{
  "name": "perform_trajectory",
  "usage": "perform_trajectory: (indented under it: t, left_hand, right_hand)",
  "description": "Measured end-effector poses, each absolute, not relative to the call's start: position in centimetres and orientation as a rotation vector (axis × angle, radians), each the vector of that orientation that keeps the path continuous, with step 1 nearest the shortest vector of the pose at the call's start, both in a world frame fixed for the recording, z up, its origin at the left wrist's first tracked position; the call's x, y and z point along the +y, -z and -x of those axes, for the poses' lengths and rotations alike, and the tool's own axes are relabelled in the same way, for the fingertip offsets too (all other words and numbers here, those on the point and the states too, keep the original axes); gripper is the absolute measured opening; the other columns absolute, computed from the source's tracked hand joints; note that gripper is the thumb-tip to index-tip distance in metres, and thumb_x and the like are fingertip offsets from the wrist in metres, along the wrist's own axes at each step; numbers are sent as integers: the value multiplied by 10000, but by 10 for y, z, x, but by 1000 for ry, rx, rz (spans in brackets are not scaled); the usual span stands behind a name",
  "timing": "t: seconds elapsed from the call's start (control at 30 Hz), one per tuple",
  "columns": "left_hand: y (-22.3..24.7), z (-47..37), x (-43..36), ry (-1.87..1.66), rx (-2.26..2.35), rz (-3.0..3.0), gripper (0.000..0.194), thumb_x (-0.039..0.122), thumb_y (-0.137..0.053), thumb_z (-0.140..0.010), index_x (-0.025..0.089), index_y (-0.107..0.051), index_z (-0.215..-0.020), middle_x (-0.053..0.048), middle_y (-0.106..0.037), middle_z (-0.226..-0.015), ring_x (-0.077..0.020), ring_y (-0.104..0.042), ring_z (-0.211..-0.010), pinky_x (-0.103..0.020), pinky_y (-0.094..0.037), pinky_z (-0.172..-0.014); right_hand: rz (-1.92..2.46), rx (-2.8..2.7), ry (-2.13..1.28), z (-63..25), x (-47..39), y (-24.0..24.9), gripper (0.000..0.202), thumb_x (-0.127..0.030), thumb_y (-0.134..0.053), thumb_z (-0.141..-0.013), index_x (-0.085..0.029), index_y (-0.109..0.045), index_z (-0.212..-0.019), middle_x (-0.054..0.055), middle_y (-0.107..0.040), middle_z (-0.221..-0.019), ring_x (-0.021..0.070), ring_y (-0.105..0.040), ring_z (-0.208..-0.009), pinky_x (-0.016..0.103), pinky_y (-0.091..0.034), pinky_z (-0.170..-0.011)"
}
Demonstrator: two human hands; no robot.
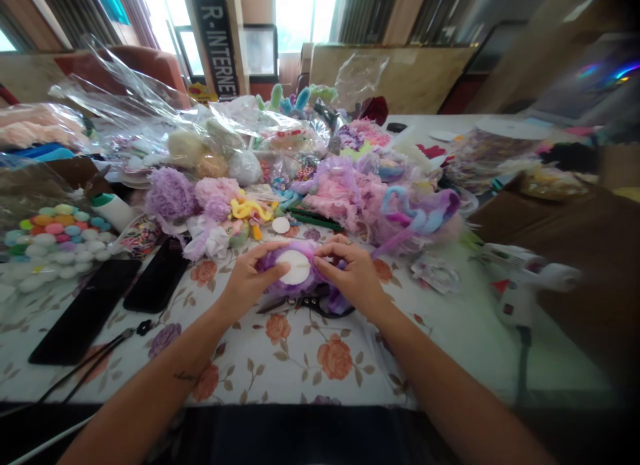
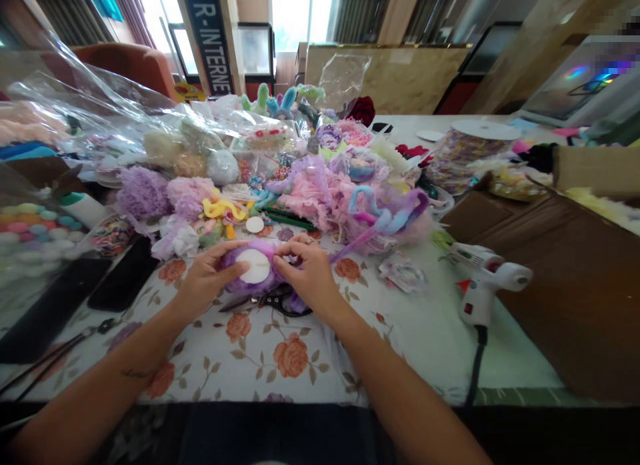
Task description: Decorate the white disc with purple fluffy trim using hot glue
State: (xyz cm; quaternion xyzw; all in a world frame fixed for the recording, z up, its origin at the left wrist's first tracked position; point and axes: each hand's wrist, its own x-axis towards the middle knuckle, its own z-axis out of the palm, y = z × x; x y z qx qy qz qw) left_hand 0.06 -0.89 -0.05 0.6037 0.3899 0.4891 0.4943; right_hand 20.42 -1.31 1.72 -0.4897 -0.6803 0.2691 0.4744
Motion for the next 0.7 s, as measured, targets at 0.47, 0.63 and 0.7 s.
perform_trajectory:
  t: [0.47, 0.63, 0.7]
  left_hand:
    - [4, -1, -9, -1237, 947, -1252, 436, 323, -778, -752, 194, -681, -1157, -83, -676, -1187, -233, -623, -1058, -310, -519, -893]
    - [8, -1, -8, -1260, 952, -1249, 426, 315, -786, -740, 197, -695, -1139, -81, -687, -1172, -245, -626, -1064, -314, -517, -887]
    - [8, -1, -8, -1251, 954, -1265, 421, 314, -781, -747, 204, -693, -1144, -81, -685, -1184, -251, -622, -1080, -320, -514, -893]
  right_hand:
    - [938, -1804, -209, -200, -19, -12, 214, -201, -621, -862, -255, -769, -1007, 101, -674, -1226, 267, -573, -1148, 487, -434, -1003]
    - [936, -1804, -297, -197, -19, -6, 212, -204, -617, -867, -227, -759, -1022, 115, -683, -1215, 264, -576, -1144, 491, -430, -1017]
    - [966, -1788, -368, -197, -20, -5, 207, -230, -621, -869, -230, -752, -1029, 111, -678, -1222, 266, -572, -1158, 490, -430, -1023]
